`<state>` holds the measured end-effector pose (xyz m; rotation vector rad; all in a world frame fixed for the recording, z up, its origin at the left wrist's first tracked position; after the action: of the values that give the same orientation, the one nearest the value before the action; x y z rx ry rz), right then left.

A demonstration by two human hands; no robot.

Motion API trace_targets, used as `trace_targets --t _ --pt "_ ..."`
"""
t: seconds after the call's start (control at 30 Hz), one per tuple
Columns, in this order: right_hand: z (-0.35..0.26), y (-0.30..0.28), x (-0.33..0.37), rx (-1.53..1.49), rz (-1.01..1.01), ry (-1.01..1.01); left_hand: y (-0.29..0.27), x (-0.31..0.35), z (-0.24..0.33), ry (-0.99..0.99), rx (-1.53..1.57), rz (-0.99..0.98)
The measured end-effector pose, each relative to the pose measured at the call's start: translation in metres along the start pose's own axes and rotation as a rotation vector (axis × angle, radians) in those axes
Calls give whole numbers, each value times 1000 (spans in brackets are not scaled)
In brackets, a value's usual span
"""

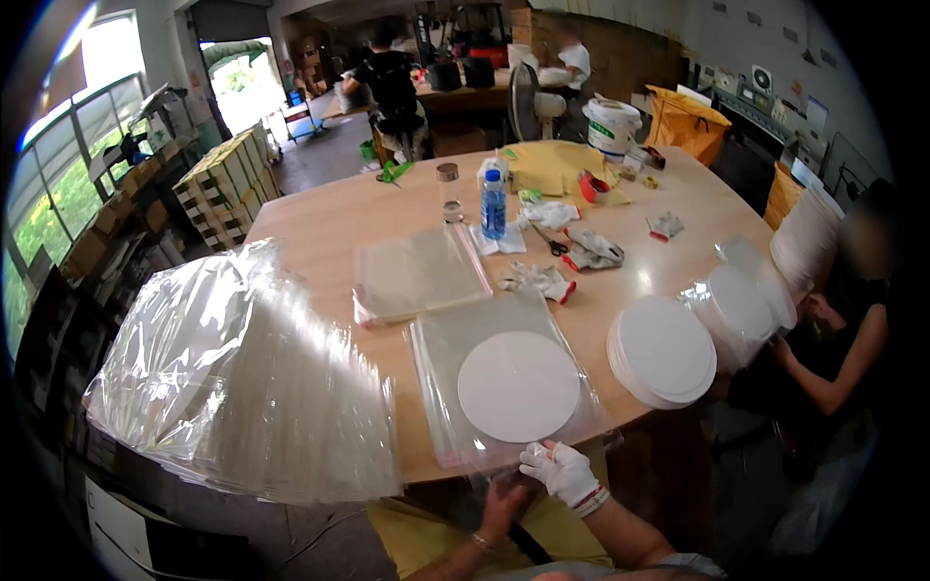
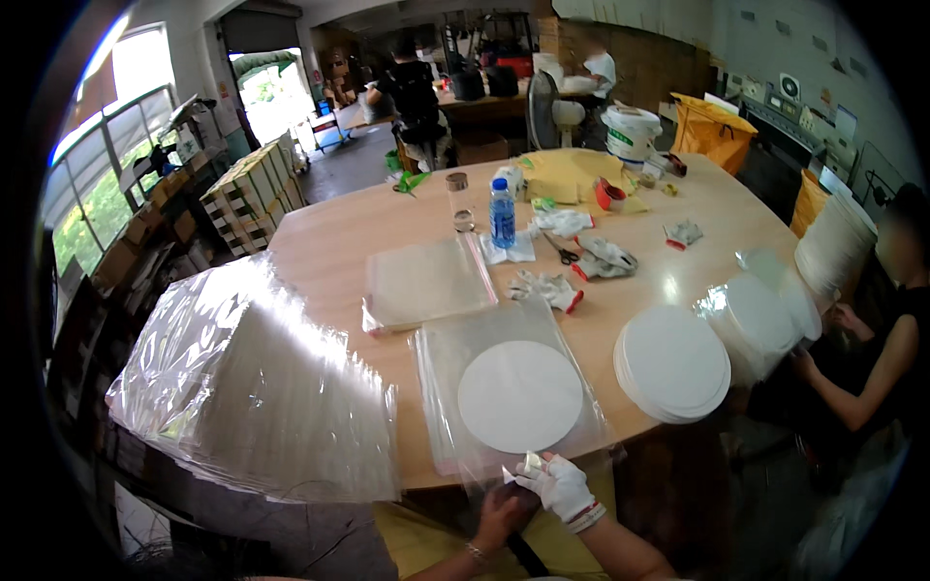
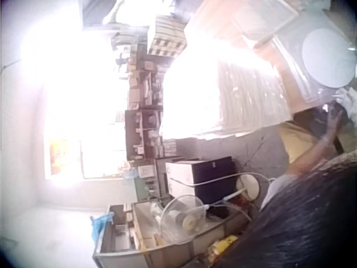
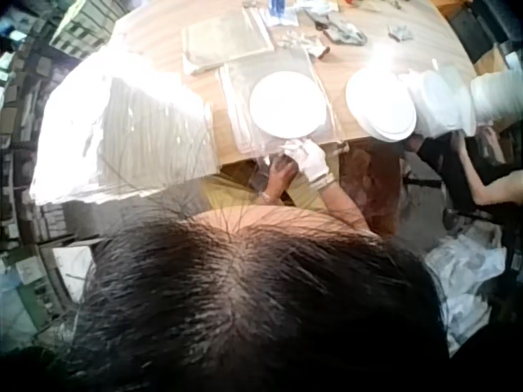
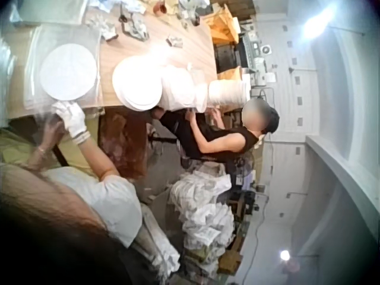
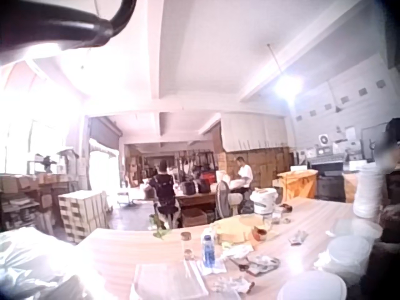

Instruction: The person places white circular plates into clear plastic bags one by one. They pick a plate from a stack, slide it into a bag, and then place the bagged plate onto a growing pile. The task is performed repeatedly at a table in a warehouse setting.

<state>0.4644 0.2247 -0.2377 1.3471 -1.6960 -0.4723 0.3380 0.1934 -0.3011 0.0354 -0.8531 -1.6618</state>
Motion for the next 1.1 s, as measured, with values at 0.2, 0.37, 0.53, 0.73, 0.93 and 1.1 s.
trace_targets --t 0.2,0.37,0.53,0.73,0.93,1.1 --pt "-1 7 45 903 -190 129 -60 15 20 -229 -230 21" --pt "19 81 42 1721 -408 -884 -69 23 13 -297 -138 47" --pt "67 83 27 1926 -527 -579 -72 23 13 -97 -203 228" --pt "-131 -9 44 1812 -119 -1017 -75 29 46 -97 -152 272" --pt "-253 -331 137 2529 678 -28 -94 29 59 60 -515 88" --pt "-153 -232 79 2241 156 -518 -55 52 126 918 -1866 460"
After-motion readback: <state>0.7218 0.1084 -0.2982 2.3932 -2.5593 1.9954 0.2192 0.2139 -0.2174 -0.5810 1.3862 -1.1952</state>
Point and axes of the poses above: each hand's wrist, its own x-axis away from the middle knuckle, its own y-axis out of the palm, z = x × y, the point moved 7 cm from there along -x, towards the middle knuckle, and after that the axes turned 5 degrees about -y, right-handed, at the moved point
